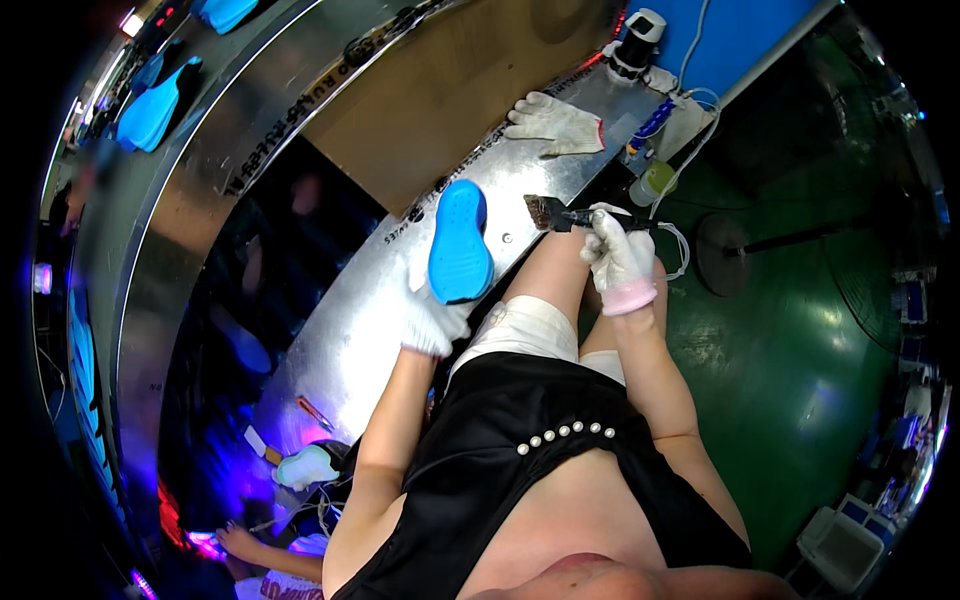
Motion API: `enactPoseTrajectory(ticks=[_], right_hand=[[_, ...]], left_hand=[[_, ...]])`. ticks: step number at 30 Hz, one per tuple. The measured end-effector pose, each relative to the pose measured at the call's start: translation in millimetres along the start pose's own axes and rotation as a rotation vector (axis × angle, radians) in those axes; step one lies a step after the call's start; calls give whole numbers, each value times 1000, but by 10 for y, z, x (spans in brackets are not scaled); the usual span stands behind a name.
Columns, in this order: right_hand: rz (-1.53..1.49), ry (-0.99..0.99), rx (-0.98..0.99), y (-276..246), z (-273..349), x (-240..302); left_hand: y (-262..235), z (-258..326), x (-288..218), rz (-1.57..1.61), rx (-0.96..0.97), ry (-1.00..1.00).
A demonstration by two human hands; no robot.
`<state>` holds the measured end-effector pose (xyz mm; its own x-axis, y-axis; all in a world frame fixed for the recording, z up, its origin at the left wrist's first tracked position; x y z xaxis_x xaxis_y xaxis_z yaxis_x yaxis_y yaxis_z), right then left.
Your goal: The person uses a brush to apply a substance to blue shoe soles one at a time, then places each sole onto a conveyor belt.
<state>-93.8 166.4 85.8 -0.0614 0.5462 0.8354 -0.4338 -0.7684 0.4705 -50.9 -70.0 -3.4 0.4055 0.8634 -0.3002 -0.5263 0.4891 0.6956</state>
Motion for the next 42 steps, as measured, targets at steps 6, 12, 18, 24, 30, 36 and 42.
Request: enactPoseTrajectory(ticks=[6,12,18,24,30,36,42], right_hand=[[245,-27,-24,-101,-3,-184],[1186,-744,82,709,-270,36],[1328,-1062,553,1230,1104,154],[881,-1300,408,1327,951,750],[490,-576,436,1137,742,624],[854,-1196,648,1296,1380,588],[701,-963,443,1101,1000,650]], left_hand=[[287,-184,352,209,-3,-191],[560,-28,696,-12,210,-179],[639,43,91,122,242,155],[906,383,264,255,326,91],[981,499,243,116,593,195],[742,220,353,317,674,29],[995,415,209,313,546,62]])
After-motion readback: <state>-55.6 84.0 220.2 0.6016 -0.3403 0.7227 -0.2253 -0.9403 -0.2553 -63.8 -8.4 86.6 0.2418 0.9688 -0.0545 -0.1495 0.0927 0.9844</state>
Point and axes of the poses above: each hand's wrist, its own z-axis away from the middle knuckle, its own y-axis out of the palm, x = y × z, the point moved 9 cm from there along -z, towards the middle knuckle, and after that the axes turned 9 degrees about -x, right-handed, at the moved point
